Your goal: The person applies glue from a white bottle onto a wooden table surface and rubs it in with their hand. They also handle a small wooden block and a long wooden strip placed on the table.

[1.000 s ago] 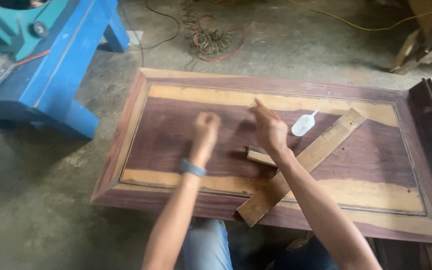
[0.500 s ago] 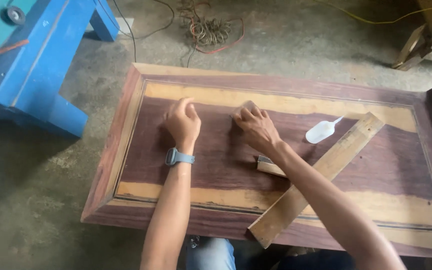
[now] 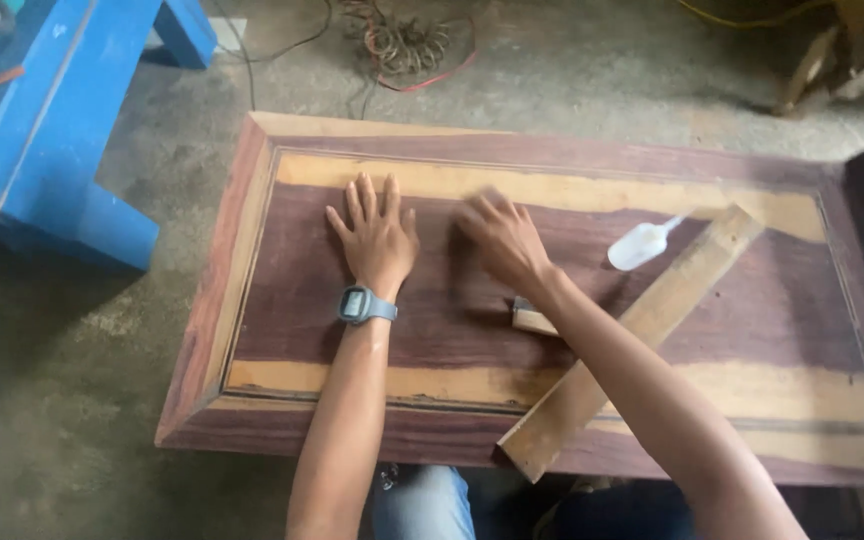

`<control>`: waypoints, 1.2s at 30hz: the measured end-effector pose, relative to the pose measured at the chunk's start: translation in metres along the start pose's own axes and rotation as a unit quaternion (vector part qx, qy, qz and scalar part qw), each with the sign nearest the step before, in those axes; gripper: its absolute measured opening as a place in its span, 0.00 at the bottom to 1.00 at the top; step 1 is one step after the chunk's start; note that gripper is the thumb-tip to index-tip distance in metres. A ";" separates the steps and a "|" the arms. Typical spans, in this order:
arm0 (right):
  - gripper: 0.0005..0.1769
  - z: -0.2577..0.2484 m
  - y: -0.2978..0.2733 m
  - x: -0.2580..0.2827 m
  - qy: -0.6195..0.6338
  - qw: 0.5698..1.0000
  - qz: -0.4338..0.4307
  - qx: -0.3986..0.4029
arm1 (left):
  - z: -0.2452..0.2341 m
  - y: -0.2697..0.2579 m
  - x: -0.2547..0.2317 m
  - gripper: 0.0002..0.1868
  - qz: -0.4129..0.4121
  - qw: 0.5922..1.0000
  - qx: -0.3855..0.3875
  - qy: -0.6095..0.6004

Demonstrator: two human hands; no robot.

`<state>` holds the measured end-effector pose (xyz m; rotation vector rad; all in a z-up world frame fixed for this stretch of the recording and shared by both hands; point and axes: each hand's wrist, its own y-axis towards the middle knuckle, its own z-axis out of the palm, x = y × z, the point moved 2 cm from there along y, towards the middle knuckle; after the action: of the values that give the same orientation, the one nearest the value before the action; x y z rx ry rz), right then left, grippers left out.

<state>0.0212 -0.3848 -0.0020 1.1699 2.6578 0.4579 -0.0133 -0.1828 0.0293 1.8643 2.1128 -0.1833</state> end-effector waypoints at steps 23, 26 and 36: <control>0.23 -0.007 -0.020 0.017 0.049 0.999 0.001 -0.013 | 0.023 0.002 0.012 0.24 0.030 0.990 -0.113 -0.081; 0.21 -0.014 -0.018 0.021 0.031 0.999 0.004 -0.011 | 0.023 0.002 0.011 0.24 0.037 0.991 -0.105 -0.077; 0.22 -0.010 -0.015 0.008 0.030 1.000 0.001 0.001 | 0.023 0.001 0.007 0.24 0.046 0.989 -0.109 -0.084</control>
<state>0.0029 -0.3906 0.0017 1.1773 2.7081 0.4979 -0.0094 -0.1830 0.0052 1.7499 1.8505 -0.0799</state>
